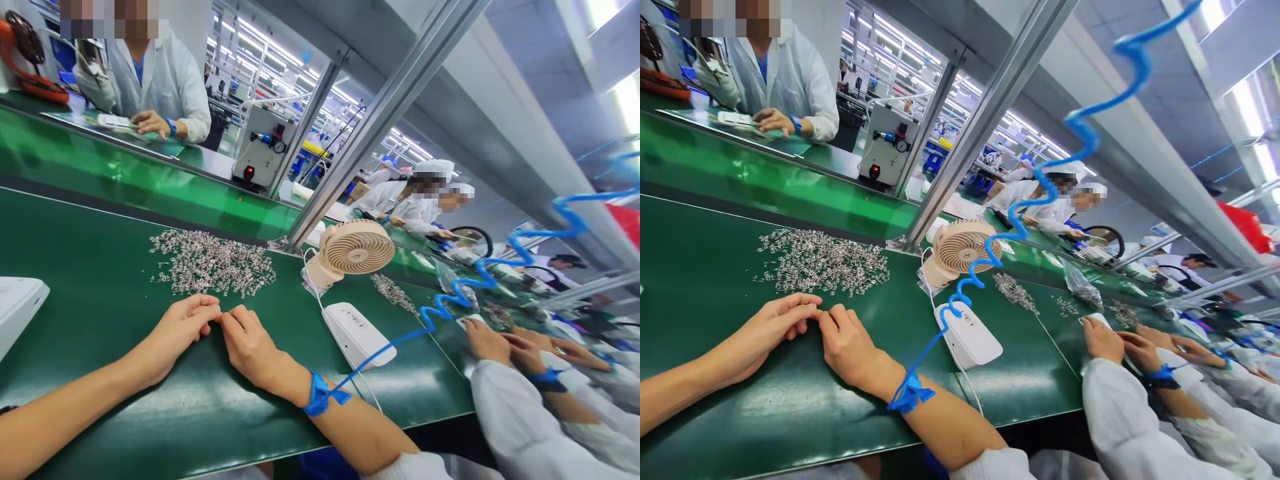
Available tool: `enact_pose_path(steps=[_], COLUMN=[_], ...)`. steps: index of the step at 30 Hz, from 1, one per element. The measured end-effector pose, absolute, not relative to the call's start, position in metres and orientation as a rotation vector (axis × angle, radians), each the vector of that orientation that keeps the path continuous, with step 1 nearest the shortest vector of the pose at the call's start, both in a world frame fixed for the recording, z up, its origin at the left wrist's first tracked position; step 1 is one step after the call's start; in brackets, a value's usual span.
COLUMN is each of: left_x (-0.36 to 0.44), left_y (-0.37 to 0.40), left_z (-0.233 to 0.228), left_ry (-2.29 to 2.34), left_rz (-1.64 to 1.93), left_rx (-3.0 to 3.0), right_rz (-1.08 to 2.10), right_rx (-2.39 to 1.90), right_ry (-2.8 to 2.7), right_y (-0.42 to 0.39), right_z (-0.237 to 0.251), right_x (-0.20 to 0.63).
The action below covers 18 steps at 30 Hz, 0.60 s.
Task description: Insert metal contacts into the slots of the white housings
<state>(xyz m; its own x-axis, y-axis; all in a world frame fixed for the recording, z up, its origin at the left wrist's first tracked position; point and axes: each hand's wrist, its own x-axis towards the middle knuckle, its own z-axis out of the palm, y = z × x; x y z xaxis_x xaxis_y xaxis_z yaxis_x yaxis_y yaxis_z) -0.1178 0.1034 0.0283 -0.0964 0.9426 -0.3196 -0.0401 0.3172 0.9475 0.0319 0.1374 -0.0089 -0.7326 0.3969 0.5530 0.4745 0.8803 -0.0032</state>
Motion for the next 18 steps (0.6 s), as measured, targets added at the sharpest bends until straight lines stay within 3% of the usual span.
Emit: enact_pose_path(steps=[11,18], left_x=[-0.1194,-0.1226], left_y=[0.1034,0.1052], left_z=[0.0300,0.0279], left_ry=[1.323,1.289], left_rz=[1.065,1.056], left_rx=[0.896,0.869], right_rz=[-0.100,-0.241], right_rx=[-0.581,-0.759], right_ry=[-2.337,-2.399], right_y=[0.1377,0.1438], right_z=[-0.0100,-0.0103], right_x=[0.0306,0.0293])
